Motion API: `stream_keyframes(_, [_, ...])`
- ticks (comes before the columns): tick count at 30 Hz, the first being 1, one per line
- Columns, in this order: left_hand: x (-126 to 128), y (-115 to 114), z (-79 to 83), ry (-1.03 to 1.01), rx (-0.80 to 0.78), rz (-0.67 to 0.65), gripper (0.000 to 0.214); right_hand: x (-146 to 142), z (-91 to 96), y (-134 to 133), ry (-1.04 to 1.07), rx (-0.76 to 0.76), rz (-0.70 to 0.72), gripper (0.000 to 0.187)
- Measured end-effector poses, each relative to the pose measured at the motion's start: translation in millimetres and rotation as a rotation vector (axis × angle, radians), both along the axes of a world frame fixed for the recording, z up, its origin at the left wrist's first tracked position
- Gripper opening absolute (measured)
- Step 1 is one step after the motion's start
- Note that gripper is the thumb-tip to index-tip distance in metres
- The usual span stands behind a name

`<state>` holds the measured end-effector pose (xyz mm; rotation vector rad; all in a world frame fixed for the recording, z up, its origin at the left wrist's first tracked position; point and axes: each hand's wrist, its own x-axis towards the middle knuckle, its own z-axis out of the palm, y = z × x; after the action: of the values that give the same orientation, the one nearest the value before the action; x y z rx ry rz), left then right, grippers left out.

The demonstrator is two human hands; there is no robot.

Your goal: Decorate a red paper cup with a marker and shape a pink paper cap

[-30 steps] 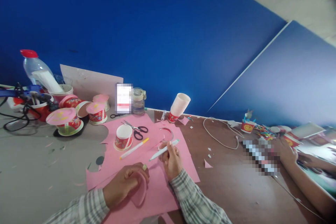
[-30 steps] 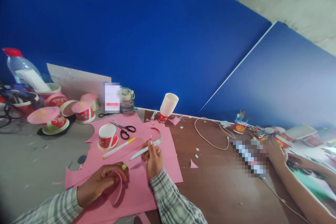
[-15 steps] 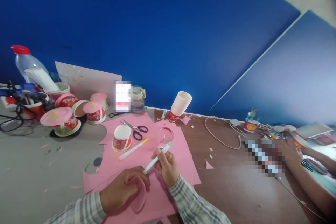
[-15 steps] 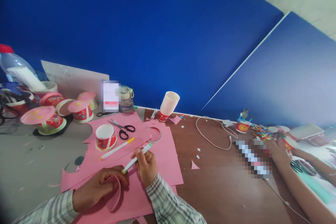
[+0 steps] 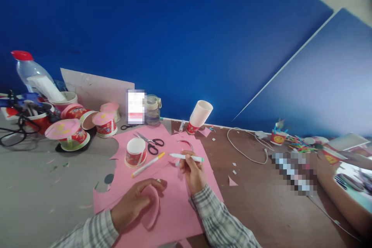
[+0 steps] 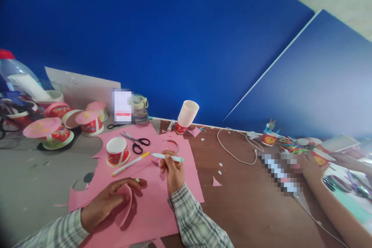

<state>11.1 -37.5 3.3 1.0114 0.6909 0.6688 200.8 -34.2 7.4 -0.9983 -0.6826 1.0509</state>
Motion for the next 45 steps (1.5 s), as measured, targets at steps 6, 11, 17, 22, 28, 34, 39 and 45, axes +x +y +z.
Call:
stream_keyframes(6, [2.1,-2.9,7.9,0.052,0.192,-0.011,0.023,-2.1,2.0,-4.1,0.048,-0.037,0.099,0.032])
stream_keyframes(11, [-0.5,-4.7,10.8,0.044,0.315,-0.025,0.033,-4.2,0.7,-7.8,0.070,-0.089,0.189,0.034])
stream_keyframes(17, [-1.7,-4.3,5.9,0.015,0.332,0.076,0.026,-6.4,3.7,-10.8,0.072,-0.104,0.203,0.034])
stream_keyframes(22, [-0.2,-4.9,8.1,0.002,0.296,0.135,0.018,-13.4,5.5,-15.6,0.046,-0.107,0.219,0.033])
stream_keyframes(28, [-1.9,-3.8,6.1,0.026,0.302,0.124,0.022,-18.1,-0.2,-18.7,0.017,-0.111,0.243,0.032])
stream_keyframes(34, [-1.2,-3.4,5.4,-0.015,0.312,0.166,0.015,-20.9,-3.8,-20.2,-0.012,-0.093,0.269,0.031])
stream_keyframes(39, [-1.4,-2.7,1.9,-0.042,0.309,0.165,0.011,-33.5,-1.5,-25.6,-0.066,-0.069,0.337,0.030])
stream_keyframes(45, [-3.1,-3.0,-2.1,-0.023,0.355,0.102,0.013,-34.6,4.7,-28.0,-0.191,-0.030,0.370,0.027])
